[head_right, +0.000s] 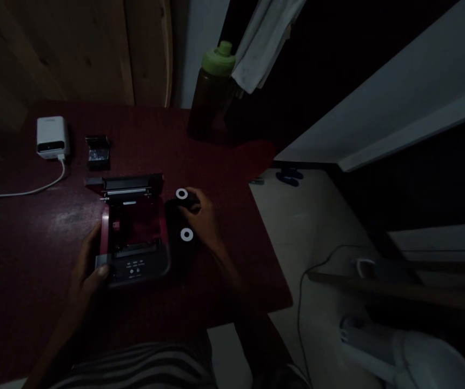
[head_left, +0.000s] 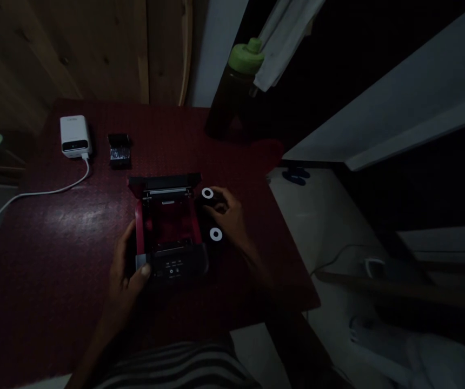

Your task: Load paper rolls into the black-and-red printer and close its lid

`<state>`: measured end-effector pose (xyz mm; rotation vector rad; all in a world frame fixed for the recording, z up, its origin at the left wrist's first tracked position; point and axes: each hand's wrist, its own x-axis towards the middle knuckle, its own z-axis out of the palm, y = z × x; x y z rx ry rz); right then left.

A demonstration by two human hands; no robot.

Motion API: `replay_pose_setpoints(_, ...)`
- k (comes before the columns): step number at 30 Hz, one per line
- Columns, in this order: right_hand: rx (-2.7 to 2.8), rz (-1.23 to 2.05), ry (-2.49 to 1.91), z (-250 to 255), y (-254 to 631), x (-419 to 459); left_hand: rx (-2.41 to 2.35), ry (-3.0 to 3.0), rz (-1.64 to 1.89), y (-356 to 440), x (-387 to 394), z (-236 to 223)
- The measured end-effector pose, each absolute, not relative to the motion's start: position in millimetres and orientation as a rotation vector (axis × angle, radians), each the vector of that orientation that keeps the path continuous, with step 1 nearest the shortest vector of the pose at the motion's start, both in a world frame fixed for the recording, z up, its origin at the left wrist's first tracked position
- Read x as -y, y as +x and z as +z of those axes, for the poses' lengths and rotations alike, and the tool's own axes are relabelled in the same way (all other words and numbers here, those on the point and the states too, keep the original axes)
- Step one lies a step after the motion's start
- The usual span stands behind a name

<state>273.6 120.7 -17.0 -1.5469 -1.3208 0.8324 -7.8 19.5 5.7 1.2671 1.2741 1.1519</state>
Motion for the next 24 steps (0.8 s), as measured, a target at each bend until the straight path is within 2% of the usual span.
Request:
replay_pose_setpoints(9, 1.432, 1.045, -1.556, 4.1, 291.8, -39.3, -1.283, 1.31, 1.18, -8.0, -20.7, -0.1)
replay_pose_setpoints(12, 1.415, 1.033, -1.574, -3.4, 281.8, -35.7, -1.276, 1.372, 1.213, -8.2, -20.9, -4.1)
replay_pose_setpoints(15, 1.424, 0.997, -1.59, 13.6, 281.6, -33.2, -1.251, 1.392, 1.223, -7.2, -20.0, -2.3)
replay_pose_setpoints(17, 1.5, 0.944, -1.577, 43.5, 283.6, -30.3, -1.239, 1.383, 1.211, -6.7, -19.4, 0.3)
replay_pose_setpoints(21, 2.078, 0.609, -1.316, 105.0, 262.9, -39.3, -1.228, 1.399, 1.183, -8.7, -19.2, 1.3)
replay_pose_setpoints(24, 2.454, 0.412, -1.204, 117.1, 221.3, -61.8, -1.209, 1.457, 1.208, -11.0, -19.4, -2.4)
